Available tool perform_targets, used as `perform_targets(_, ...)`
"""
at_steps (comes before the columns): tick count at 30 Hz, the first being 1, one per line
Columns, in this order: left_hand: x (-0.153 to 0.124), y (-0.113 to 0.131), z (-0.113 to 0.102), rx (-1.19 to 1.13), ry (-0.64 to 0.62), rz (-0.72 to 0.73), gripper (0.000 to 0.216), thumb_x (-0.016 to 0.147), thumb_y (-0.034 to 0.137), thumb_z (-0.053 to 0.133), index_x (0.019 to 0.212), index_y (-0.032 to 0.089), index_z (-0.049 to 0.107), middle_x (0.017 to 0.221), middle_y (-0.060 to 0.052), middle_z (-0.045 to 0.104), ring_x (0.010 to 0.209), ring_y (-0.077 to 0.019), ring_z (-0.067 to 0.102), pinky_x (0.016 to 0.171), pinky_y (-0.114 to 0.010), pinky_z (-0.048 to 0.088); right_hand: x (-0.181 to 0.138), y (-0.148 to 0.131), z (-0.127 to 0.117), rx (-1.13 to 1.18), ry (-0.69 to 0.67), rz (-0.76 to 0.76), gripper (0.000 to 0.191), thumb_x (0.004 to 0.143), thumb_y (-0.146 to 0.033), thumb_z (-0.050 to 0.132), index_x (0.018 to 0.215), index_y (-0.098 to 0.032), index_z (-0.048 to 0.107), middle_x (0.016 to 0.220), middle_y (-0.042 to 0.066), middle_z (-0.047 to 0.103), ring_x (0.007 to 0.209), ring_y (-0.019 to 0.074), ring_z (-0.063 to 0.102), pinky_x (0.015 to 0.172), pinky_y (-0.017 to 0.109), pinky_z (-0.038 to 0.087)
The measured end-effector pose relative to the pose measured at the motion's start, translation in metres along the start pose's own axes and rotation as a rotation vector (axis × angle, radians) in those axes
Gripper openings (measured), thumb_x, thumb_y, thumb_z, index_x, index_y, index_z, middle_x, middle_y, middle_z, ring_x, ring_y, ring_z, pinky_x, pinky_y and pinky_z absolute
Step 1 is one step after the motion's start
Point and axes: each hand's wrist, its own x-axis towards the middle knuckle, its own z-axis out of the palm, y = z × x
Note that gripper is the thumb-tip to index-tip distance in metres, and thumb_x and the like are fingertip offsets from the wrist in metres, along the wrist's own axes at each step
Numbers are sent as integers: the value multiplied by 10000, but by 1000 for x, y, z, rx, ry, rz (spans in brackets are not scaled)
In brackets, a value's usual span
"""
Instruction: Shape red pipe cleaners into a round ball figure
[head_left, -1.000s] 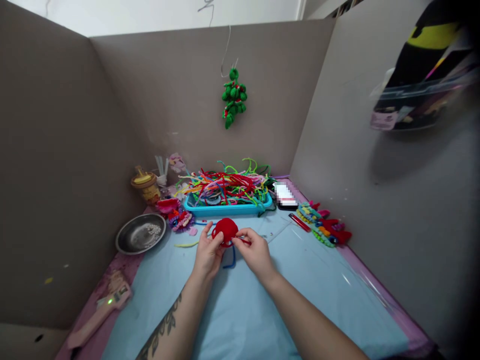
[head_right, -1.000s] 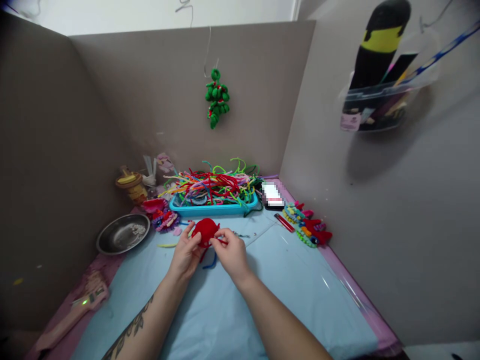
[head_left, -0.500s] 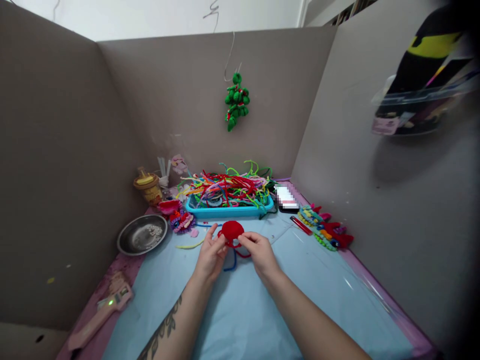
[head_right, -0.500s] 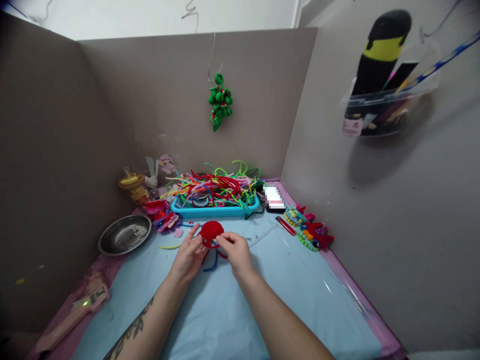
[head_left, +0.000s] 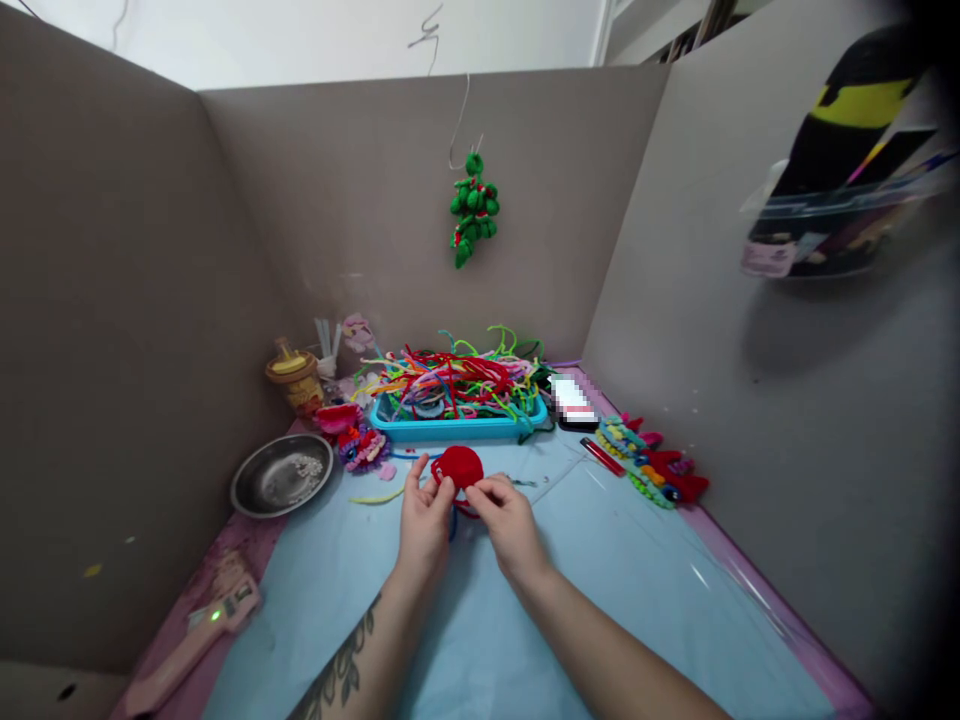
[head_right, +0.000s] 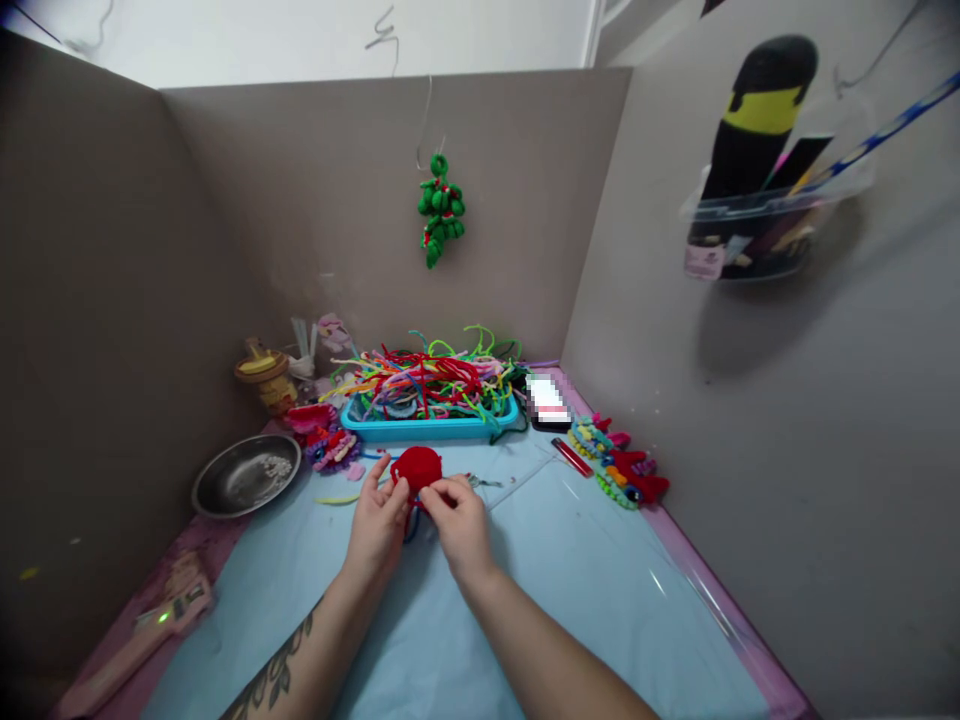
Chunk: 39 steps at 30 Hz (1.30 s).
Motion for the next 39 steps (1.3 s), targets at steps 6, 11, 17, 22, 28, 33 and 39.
perform_targets(6, 1, -3, -3, 8, -31, 18, 712, 675, 278, 743, 1278, 227, 369, 965, -59, 690, 868, -162, 655, 814, -279, 457, 0, 2, 1, 43, 29, -15, 183, 752, -352, 622, 651, -199, 631, 761, 11, 510, 757, 166, 497, 709, 267, 409)
perform_targets(11, 0, 0, -3, -75, -129, -92, 547, 772, 424, 632, 1245, 230, 438, 1074, -90, 652, 958, -192, 627, 804, -309, 466, 16, -3, -16, 349, -36, 55, 196, 709, -375, 651, 642, -197, 604, 760, 13, 525, 745, 172, 509, 720, 293, 433)
perform_targets(17, 0, 13, -3, -170, -208, -221, 444, 787, 478, 585, 1134, 204, 552, 1030, -88, 665, 878, -190, 636, 722, -290, 486, 28, -6, -36, 355, -266, 33, 276, 647, -469, 715, 629, -203, 643, 888, 44, 560, 838, 208, 550, 805, 360, 443)
perform_targets(22, 0, 21, -8, -151, -147, -316, 452, 755, 384, 644, 1155, 197, 545, 908, -73, 692, 745, -186, 647, 660, -292, 494, 30, -2, -46, 250, -416, -18, 240, 672, -458, 721, 677, -219, 693, 951, 48, 529, 938, 210, 539, 892, 366, 411)
perform_targets(28, 0, 22, -11, -181, -203, -294, 472, 741, 255, 652, 1184, 162, 519, 823, -56, 682, 663, -148, 631, 625, -257, 477, 31, -3, -45, 335, -425, -2, 240, 673, -454, 732, 692, -217, 704, 1049, 62, 526, 1054, 240, 504, 971, 391, 358)
perform_targets(33, 0, 22, -10, -192, -225, -232, 501, 731, 170, 643, 1206, 160, 481, 684, 3, 625, 580, -102, 583, 604, -218, 445, 32, -1, -46, 379, -467, 17, 208, 683, -433, 733, 697, -227, 705, 1061, 54, 531, 1058, 242, 500, 979, 394, 347)
perform_targets(39, 0, 21, -12, -149, -267, -159, 567, 744, 176, 646, 1261, 165, 412, 679, 8, 610, 583, -111, 573, 596, -228, 426, 33, 1, -49, 369, -515, 27, 233, 673, -442, 738, 674, -215, 688, 1064, 59, 528, 1068, 253, 503, 990, 403, 345)
